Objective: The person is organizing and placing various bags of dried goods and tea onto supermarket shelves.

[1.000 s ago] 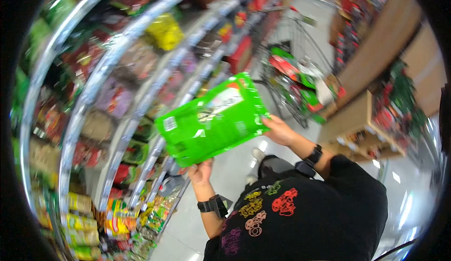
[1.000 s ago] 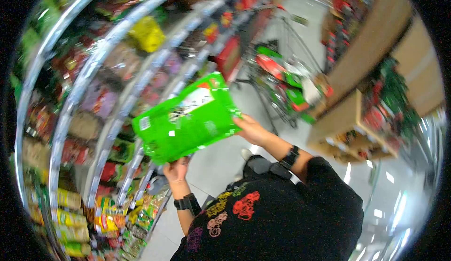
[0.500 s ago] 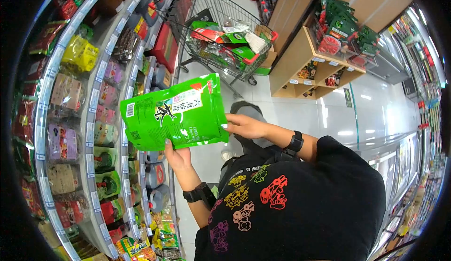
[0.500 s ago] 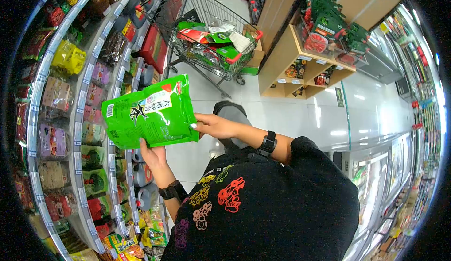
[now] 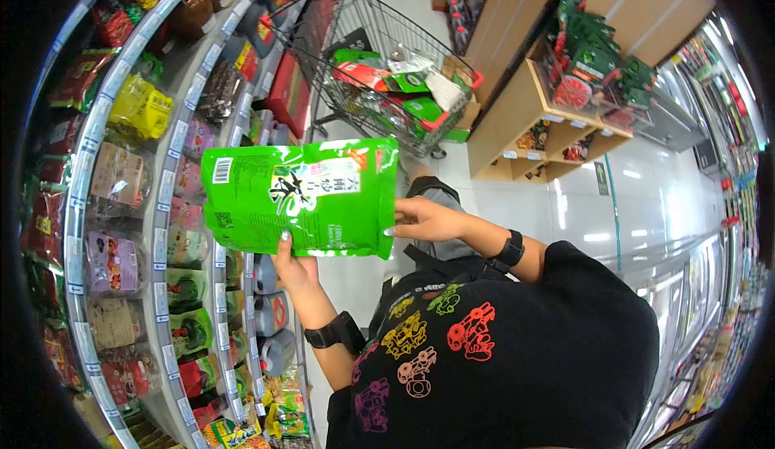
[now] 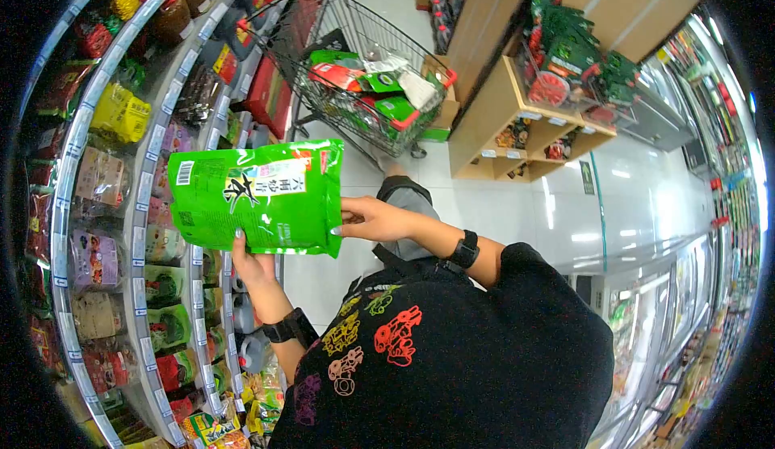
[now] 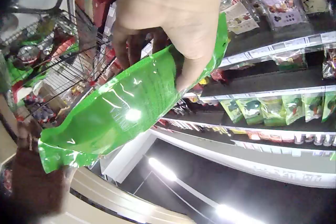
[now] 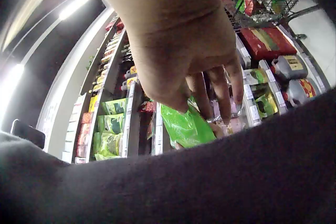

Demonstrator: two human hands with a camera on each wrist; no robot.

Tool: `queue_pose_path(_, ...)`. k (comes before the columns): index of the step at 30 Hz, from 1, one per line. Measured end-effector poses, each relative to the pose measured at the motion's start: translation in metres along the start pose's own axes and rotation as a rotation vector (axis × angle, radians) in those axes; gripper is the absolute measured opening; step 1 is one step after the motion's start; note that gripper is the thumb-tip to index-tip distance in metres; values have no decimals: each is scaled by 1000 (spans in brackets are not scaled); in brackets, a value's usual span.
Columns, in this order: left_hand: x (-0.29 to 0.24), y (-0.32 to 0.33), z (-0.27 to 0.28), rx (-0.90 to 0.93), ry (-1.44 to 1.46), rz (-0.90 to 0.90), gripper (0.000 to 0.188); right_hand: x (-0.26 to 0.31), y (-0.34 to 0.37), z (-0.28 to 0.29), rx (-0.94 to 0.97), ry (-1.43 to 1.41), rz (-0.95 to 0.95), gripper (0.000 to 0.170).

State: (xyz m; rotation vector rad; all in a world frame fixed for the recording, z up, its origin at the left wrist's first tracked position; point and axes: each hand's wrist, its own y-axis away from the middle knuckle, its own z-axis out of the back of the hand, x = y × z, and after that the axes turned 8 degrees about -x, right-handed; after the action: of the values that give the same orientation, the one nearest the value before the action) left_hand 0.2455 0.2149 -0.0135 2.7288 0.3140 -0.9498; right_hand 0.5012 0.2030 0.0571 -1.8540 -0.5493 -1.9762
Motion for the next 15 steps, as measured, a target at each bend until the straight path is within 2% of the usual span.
queue_pose_path(5, -10, -9, -14, -10, 14, 3, 56, -1, -25, 7, 57, 17, 24, 34)
queue_pose_path(7, -9, -13, -16, -64, 72, 26, 56, -6, -32, 10, 86, -106, 0, 35)
queue_pose_path(11, -10, -12, -25, -80, 0, -83, 44, -26, -49, 18, 147, -254, 7, 37)
queue_pose_path(15, -20, -9, -46, -118, -94, -130, 47, -17, -58, 26, 207, -207, 32, 37)
